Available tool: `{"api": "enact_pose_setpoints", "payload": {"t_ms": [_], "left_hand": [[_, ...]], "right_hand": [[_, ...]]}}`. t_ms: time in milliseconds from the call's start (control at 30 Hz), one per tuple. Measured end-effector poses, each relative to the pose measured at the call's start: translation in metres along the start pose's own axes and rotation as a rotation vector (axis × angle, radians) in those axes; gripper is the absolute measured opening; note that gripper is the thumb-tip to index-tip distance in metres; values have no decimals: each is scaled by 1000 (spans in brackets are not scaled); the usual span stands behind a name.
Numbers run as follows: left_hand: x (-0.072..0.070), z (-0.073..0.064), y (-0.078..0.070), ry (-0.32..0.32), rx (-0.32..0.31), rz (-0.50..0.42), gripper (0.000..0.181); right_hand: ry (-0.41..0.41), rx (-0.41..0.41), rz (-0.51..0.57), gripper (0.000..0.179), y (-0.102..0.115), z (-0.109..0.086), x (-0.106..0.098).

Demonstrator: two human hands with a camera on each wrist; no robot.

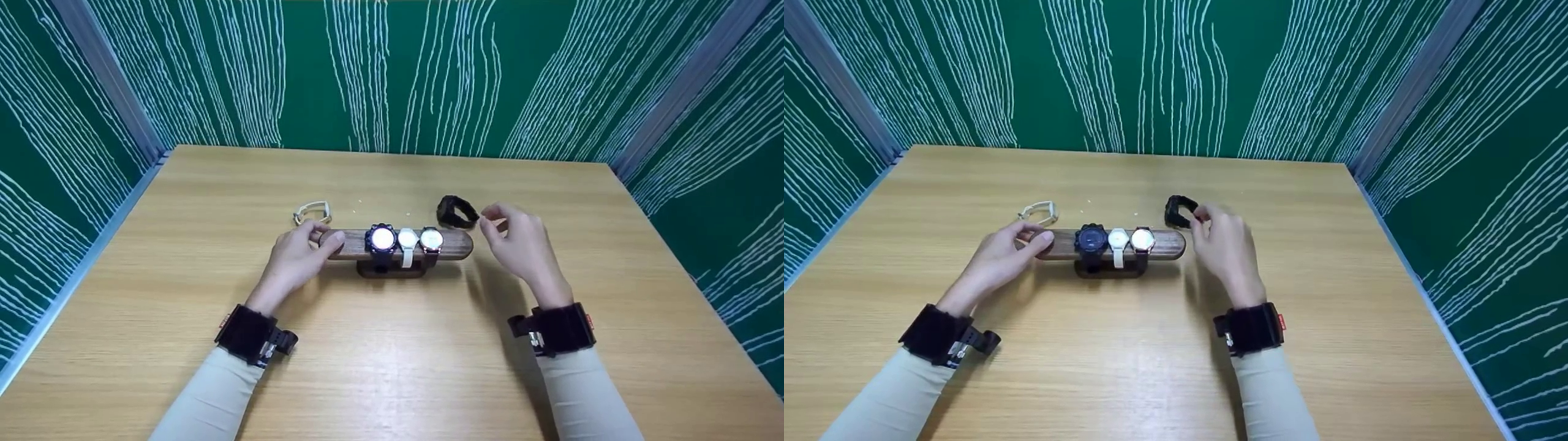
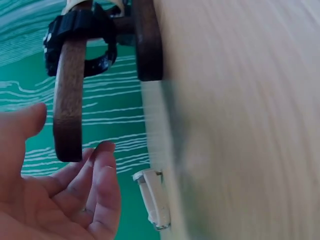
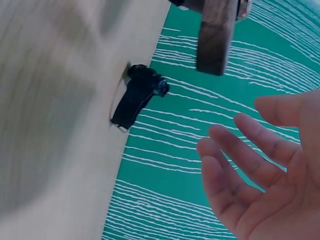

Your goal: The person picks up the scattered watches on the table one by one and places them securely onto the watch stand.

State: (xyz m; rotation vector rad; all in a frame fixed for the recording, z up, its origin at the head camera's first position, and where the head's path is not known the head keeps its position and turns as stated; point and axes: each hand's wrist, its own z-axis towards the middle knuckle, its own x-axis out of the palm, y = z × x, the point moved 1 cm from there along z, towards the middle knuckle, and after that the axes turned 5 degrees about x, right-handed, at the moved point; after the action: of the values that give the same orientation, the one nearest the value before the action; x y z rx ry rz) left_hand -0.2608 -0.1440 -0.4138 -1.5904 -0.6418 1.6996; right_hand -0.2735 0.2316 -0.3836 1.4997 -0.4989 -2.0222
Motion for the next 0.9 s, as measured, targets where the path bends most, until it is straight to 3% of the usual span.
{"api": "enact_pose_setpoints", "payload": {"t_ms": [133, 333, 567, 900], "left_hand": [[-4, 1, -4, -43, 87, 16, 52], [-7, 1, -9, -115, 237, 81, 44], [-7, -2, -14, -106, 383, 200, 49], [-5, -8, -25, -65, 452, 233, 61]], "right_hand": [[4, -23, -3, 33, -9, 1, 3], [76, 0, -10, 51, -21, 3, 6], [146, 15, -17, 62, -30, 5, 10], [288, -30, -91, 71, -32, 11, 15]]}}
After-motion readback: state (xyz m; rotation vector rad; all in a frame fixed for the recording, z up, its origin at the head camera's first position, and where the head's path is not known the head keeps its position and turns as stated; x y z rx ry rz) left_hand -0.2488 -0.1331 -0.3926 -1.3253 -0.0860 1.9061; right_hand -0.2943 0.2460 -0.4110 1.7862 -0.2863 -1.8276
